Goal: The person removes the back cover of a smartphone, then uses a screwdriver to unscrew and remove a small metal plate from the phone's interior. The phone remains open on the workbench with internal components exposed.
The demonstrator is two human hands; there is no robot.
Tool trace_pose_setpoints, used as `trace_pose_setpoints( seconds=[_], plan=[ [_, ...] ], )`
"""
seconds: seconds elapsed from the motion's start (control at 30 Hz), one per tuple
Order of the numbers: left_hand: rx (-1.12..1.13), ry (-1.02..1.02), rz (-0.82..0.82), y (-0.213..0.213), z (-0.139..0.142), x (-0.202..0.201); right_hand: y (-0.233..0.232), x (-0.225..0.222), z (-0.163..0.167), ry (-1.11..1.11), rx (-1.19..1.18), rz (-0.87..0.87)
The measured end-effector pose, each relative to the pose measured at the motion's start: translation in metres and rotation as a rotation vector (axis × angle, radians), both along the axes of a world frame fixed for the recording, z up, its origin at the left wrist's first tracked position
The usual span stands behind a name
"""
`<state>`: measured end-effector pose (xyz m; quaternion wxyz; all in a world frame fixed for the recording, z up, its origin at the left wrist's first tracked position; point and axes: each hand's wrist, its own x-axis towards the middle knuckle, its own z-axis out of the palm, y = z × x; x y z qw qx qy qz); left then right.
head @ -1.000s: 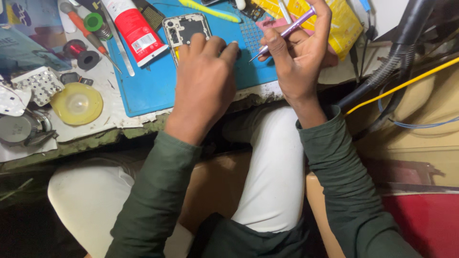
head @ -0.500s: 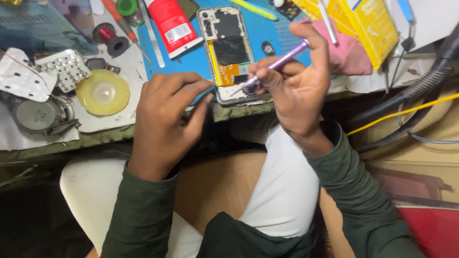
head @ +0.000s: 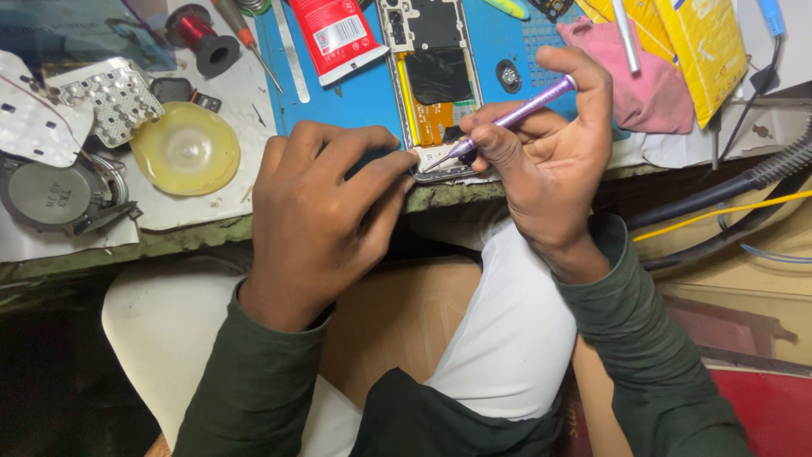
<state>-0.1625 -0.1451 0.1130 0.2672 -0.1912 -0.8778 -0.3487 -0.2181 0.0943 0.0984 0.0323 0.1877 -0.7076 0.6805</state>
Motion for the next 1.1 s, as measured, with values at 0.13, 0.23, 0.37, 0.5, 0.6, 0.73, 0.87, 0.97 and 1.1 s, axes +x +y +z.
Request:
trace_pose_setpoints(
  seconds=[0.13, 0.23, 0.37, 0.5, 0.6, 0.73, 0.87, 0.97, 1.1],
  plan=[
    [-0.008, 0.007, 0.006, 0.001, -0.0008, -0.0002, 0.001, -0.0009, -0.0007, 0.007, 0.007, 0.006],
    [-0.006, 0.004, 0.002, 0.0011, -0.0006, 0.0006, 0.0017, -0.0011, -0.0012, 0.006, -0.007, 0.012],
    [-0.009, 0.005, 0.003, 0.0012, -0.0002, 0.0013, 0.0017, -0.0016, -0.0016, 0.005, -0.012, 0.013],
    [-0.027, 0.005, 0.009, 0.0019, 0.0002, 0.0016, 0.0014, -0.0022, -0.0015, 0.007, -0.02, 0.012],
    [-0.027, 0.01, 0.01, 0.0015, 0.0005, 0.0011, 0.0017, -0.0024, -0.0011, -0.001, -0.023, 0.01],
    [-0.033, 0.013, 0.011, 0.0017, 0.0007, 0.0009, 0.0021, -0.0023, -0.0005, -0.012, -0.027, 0.009],
    [-0.035, 0.009, 0.01, 0.0016, 0.0009, 0.0011, 0.0019, -0.0029, -0.0005, -0.002, -0.024, 0.016],
    [-0.034, 0.01, 0.01, 0.0016, 0.0008, 0.0011, 0.0017, -0.0031, -0.0008, 0.007, -0.018, 0.021],
    [-0.037, 0.01, 0.01, 0.0017, 0.0006, 0.001, 0.0021, -0.0023, -0.0011, 0.028, 0.006, 0.018]
  ],
)
